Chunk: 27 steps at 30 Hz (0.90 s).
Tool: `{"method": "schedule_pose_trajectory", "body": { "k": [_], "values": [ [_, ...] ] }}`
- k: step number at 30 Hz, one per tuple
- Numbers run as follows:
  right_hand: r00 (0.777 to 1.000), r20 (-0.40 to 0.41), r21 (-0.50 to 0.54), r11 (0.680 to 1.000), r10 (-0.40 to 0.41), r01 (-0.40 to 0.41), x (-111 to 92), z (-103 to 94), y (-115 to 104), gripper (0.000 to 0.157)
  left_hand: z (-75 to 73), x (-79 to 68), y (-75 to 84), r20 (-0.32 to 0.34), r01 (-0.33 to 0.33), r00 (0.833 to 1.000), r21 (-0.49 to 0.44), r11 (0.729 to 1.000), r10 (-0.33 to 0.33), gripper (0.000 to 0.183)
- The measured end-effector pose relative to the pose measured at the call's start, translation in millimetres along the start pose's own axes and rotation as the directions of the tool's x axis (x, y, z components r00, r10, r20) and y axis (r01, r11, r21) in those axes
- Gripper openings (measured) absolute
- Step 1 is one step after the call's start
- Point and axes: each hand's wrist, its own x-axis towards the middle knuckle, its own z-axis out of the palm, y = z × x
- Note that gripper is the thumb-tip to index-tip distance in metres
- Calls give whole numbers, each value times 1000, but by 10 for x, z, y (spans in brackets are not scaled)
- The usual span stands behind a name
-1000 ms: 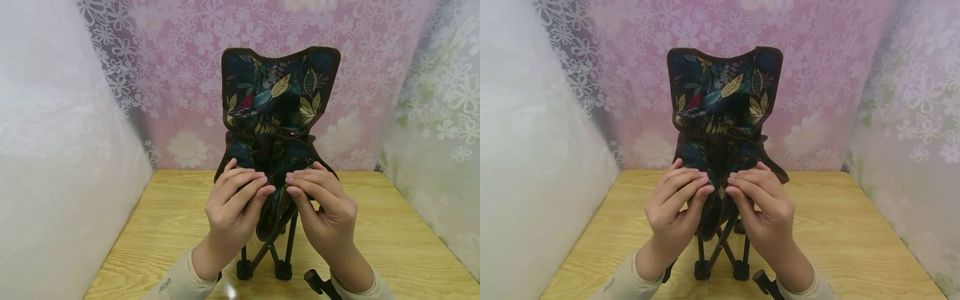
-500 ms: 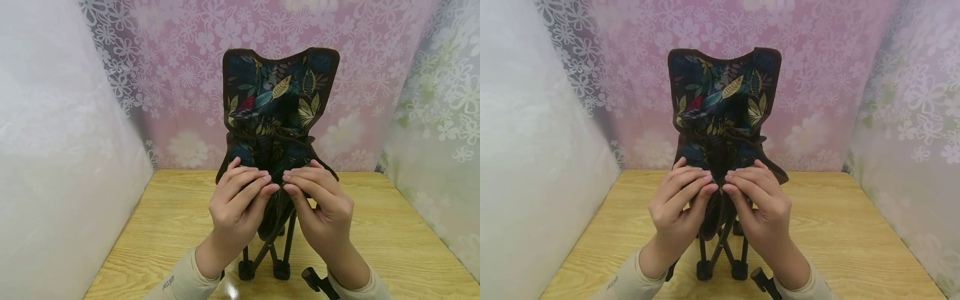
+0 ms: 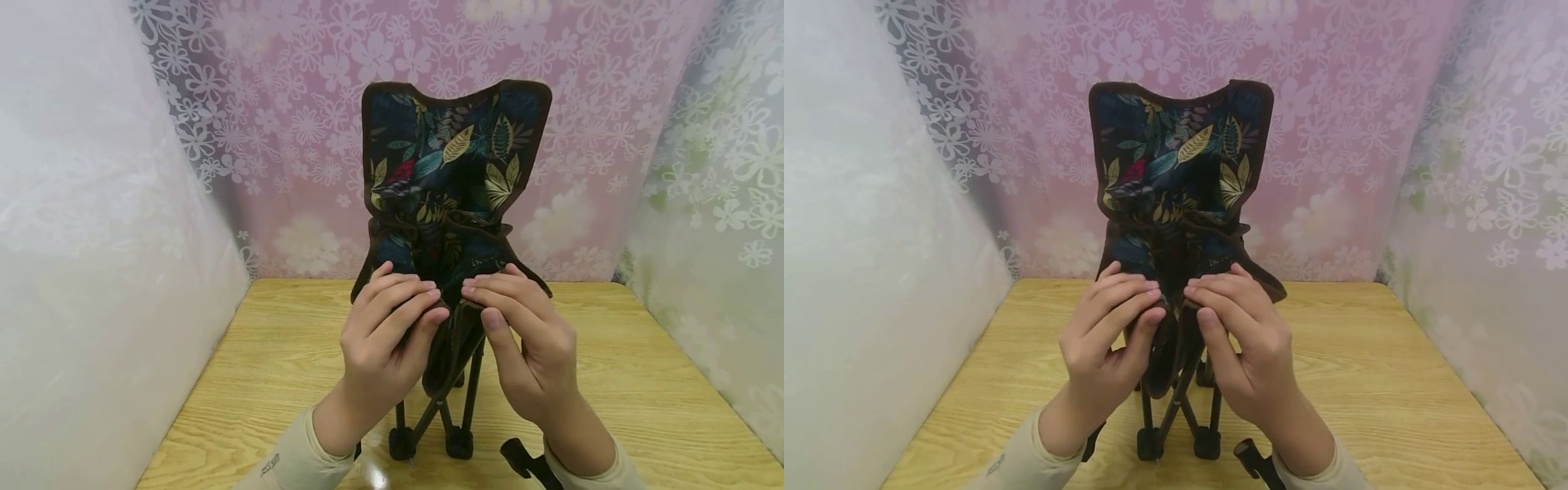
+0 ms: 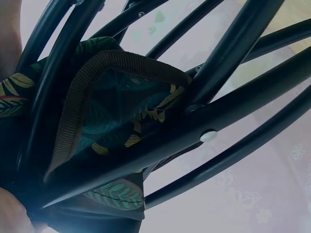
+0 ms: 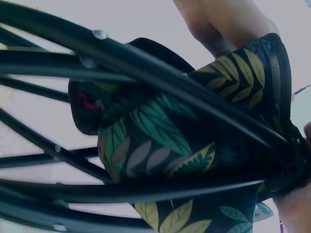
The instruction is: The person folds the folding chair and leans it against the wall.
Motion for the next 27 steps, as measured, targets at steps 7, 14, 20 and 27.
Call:
{"method": "schedule_pose_trajectory", "body": {
  "k": [7, 14, 20, 27],
  "values": [
    [1000, -13, 29, 1000, -7, 8, 25, -45, 28, 35, -27, -7, -46, 16, -46, 999, -15, 999, 46, 21],
    [997, -65, 165, 985, -29, 39, 23, -42, 86, 30, -58, -18, -93, 2, -68, 998, -41, 997, 69, 22],
    [997, -47, 348, 935, -57, 70, 21, -93, 128, 24, -66, -52, -110, -20, -84, 996, -44, 996, 83, 22],
    [986, -164, 427, 898, -40, 108, 6, -61, 136, 20, -79, -48, -135, -11, -97, 995, -40, 994, 96, 22]
  ]
}}
